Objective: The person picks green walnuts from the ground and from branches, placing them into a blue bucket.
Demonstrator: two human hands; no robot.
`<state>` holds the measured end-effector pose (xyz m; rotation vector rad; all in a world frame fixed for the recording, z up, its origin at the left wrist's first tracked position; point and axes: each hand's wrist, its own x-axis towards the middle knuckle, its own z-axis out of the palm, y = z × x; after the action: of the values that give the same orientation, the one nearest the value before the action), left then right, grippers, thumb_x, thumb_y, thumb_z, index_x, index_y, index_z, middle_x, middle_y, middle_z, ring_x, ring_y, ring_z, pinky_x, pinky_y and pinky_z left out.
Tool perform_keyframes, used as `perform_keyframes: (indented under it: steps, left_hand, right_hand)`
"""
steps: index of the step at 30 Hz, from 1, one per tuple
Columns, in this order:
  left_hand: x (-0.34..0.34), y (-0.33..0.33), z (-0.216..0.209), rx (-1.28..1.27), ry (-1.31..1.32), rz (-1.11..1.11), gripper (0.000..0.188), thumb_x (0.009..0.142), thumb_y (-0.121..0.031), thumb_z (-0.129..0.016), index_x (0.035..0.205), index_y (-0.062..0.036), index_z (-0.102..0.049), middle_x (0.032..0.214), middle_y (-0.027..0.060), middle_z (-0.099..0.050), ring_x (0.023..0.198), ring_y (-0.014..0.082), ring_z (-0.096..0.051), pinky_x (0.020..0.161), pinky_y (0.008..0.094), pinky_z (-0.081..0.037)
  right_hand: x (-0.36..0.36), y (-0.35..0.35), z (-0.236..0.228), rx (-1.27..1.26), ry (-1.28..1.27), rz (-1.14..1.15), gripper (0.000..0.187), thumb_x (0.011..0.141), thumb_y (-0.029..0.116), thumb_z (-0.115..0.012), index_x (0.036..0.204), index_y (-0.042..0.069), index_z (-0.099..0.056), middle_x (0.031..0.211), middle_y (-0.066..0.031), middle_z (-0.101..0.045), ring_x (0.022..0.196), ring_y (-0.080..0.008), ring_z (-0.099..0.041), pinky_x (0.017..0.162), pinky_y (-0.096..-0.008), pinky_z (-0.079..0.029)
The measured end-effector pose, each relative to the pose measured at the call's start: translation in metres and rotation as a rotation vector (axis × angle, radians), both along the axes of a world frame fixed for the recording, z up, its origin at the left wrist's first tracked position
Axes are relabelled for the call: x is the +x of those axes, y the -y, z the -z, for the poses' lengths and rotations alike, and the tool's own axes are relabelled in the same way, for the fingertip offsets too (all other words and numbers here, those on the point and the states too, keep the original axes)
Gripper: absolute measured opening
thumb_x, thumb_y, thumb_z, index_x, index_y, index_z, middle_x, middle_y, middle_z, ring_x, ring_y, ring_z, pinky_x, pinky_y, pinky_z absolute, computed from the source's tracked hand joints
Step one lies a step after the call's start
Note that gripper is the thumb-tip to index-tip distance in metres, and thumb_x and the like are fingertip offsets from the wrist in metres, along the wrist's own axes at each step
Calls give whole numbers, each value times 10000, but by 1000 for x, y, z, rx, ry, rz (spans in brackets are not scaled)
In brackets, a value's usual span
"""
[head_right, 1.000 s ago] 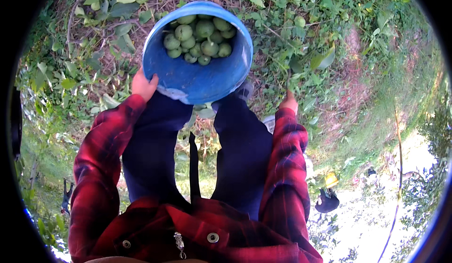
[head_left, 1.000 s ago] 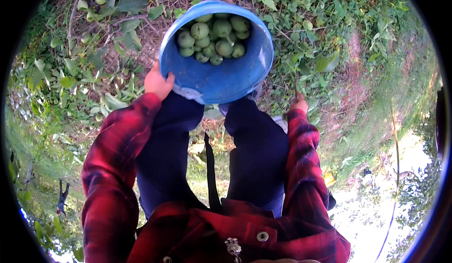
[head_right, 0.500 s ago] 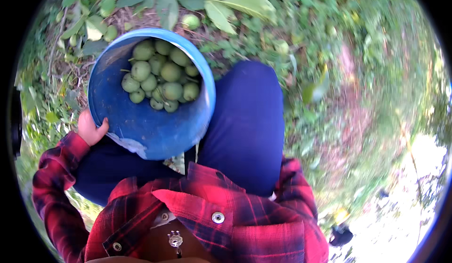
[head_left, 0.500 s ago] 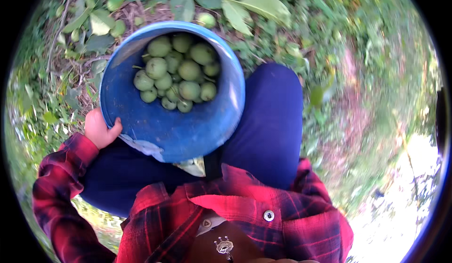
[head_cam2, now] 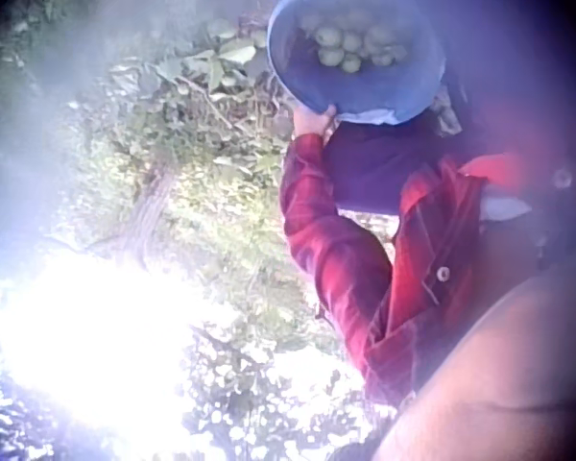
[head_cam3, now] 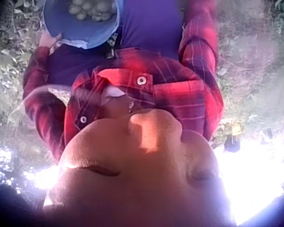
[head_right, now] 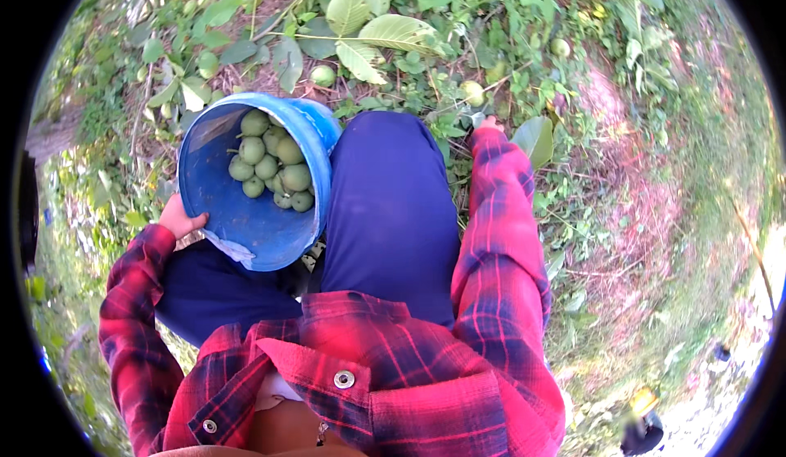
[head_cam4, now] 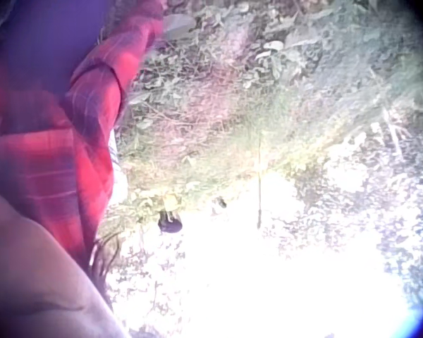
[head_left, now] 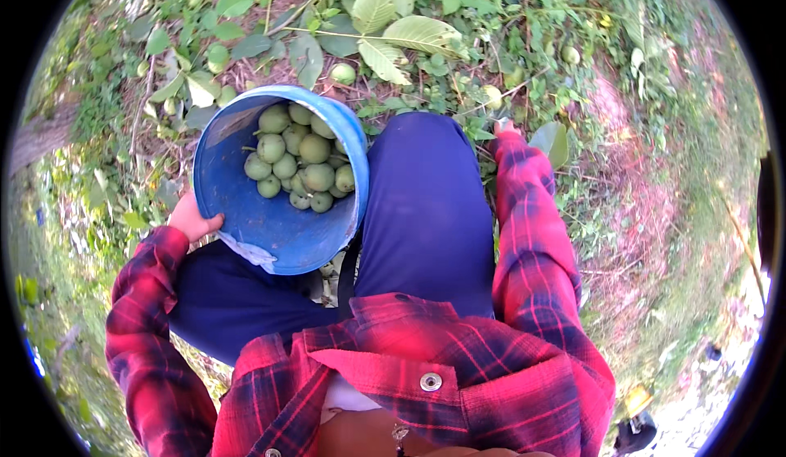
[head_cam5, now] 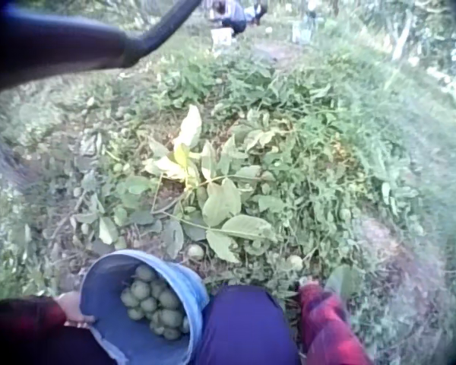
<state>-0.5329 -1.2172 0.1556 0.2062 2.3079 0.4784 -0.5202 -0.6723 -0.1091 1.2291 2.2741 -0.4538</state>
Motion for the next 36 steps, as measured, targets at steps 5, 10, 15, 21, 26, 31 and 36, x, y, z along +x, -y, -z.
perform_keyframes:
  steps: [5,10,15,21,26,31,36]
  left_hand:
    - [10,5,-8,8,-45,-57,370,567,-148,-590,899,-4,-511,791,143,-572,731,252,-557,692,315,-428]
    - [17,13,-7,-72,-7,-148,395,568,-134,-595,928,-4,-497,800,139,-572,729,231,-560,681,310,-434]
    - [9,0,-2,-30,-20,-200,397,565,-115,-602,930,-3,-495,781,129,-576,712,210,-559,673,303,-436]
    - [14,-2,-12,-65,7,-268,327,583,-105,-585,882,2,-507,625,94,-561,459,152,-522,461,268,-433]
    - [16,2,-1,26,-86,-242,296,589,-101,-581,856,9,-513,588,87,-553,421,142,-508,424,263,-420]
    - [22,11,0,51,-101,-251,291,594,-96,-578,862,4,-526,603,93,-560,419,143,-512,411,258,-428]
    - [8,2,-1,-8,20,-243,261,600,-98,-581,836,5,-537,542,84,-537,354,138,-472,354,253,-398]
  right_hand:
    - [15,-10,-42,-167,-551,103,511,527,251,-661,966,82,-462,939,-160,-496,782,-278,-543,700,-394,-448]
    - [-31,-44,-60,-1287,-925,790,273,670,264,-509,877,88,-496,736,-122,-533,735,-319,-532,539,-491,-431]
    - [-89,16,-102,-70,-237,-399,322,684,374,-541,894,129,-552,919,-81,-562,850,-214,-535,759,-310,-401]
    - [-95,31,-58,31,226,-742,504,589,290,-627,1041,121,-483,1001,-84,-535,919,-227,-520,746,-369,-421]
    - [-62,1,-43,-207,-593,-284,564,587,233,-668,1079,122,-416,987,-104,-527,836,-227,-544,661,-373,-452]
    - [-42,80,-215,-1627,-1126,-40,665,620,210,-639,1148,66,-261,965,-185,-466,587,-213,-529,470,-326,-465]
    - [-38,180,-290,-2422,-642,-51,617,665,143,-596,1167,62,-246,989,-163,-462,718,-203,-537,586,-308,-468]
